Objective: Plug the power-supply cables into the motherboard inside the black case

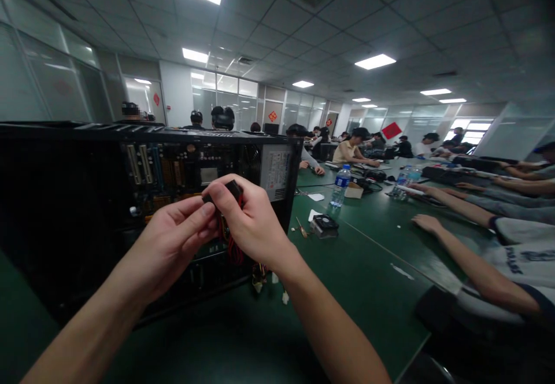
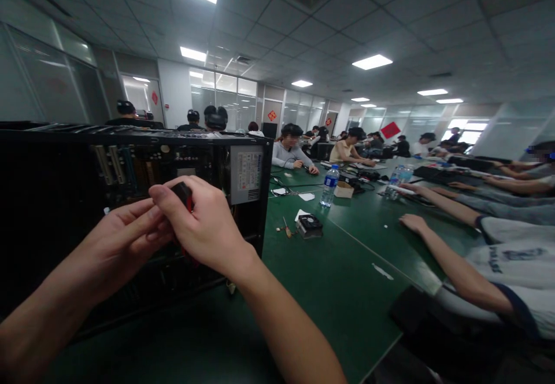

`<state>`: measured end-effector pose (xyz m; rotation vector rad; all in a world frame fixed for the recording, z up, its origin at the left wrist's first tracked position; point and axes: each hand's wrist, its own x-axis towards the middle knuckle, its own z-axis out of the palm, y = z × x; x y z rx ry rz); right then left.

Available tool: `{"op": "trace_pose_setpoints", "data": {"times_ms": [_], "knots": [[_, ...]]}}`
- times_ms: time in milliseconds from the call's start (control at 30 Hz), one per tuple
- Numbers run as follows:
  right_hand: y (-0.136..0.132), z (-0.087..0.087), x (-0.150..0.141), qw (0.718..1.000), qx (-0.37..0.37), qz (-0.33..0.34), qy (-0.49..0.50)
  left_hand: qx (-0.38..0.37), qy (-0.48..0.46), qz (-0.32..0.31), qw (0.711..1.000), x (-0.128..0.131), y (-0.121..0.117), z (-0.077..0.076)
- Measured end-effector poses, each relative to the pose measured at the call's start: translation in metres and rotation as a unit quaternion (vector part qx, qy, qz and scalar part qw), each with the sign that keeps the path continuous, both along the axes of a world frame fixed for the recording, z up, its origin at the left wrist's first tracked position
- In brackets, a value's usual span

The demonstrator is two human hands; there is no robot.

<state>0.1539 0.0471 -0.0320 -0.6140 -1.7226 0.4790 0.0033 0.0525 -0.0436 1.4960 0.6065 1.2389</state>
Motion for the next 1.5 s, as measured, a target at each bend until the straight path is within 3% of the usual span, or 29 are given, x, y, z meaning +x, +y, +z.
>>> {"op": "trace_pose_setpoints", "data": {"times_ms": [200,367,467,567,633,733,833,933,1000,1100,1267,1367,1500], "knots": [[0.003,-0.001,-0.002,0.998,0.034,-0.047,-0.009,0.099,0.065,0.119,0.986,0.003,-0.006,-0.001],[0.015,-0.005,0.006,0.993,0.058,-0.1,-0.001,0.144,0.11,0.112,0.977,0.011,-0.009,-0.001],[0.03,-0.017,0.006,0.987,0.08,-0.138,0.004,0.168,0.148,0.15,0.963,0.01,-0.002,-0.006],[0.049,-0.038,0.004,0.975,0.151,-0.163,0.003,0.185,0.191,0.164,0.95,0.004,0.015,-0.016],[0.061,-0.053,0.003,0.967,0.205,-0.153,-0.021,0.176,0.228,0.139,0.947,-0.001,0.029,-0.022],[0.073,-0.069,0.007,0.96,0.2,-0.197,-0.021,0.134,0.238,0.126,0.954,-0.006,0.045,-0.028],[0.076,-0.074,0.014,0.954,0.202,-0.214,-0.052,0.111,0.252,0.135,0.952,-0.008,0.052,-0.031],[0.081,-0.074,0.015,0.94,0.234,-0.2,-0.148,0.118,0.26,0.157,0.946,-0.009,0.057,-0.038],[0.087,-0.075,0.011,0.928,0.205,-0.207,-0.232,0.139,0.272,0.175,0.936,-0.009,0.063,-0.046],[0.098,-0.077,0.002,0.92,0.085,-0.221,-0.313,0.12,0.354,0.181,0.91,-0.011,0.075,-0.06],[0.11,-0.078,-0.001,0.915,-0.068,-0.281,-0.282,0.076,0.386,0.199,0.897,-0.014,0.086,-0.069],[0.113,-0.08,0.001,0.904,-0.14,-0.262,-0.307,0.065,0.429,0.174,0.884,-0.015,0.087,-0.07],[0.117,-0.083,0.0,0.889,-0.184,-0.266,-0.324,0.072,0.472,0.205,0.854,-0.014,0.09,-0.073]]}}
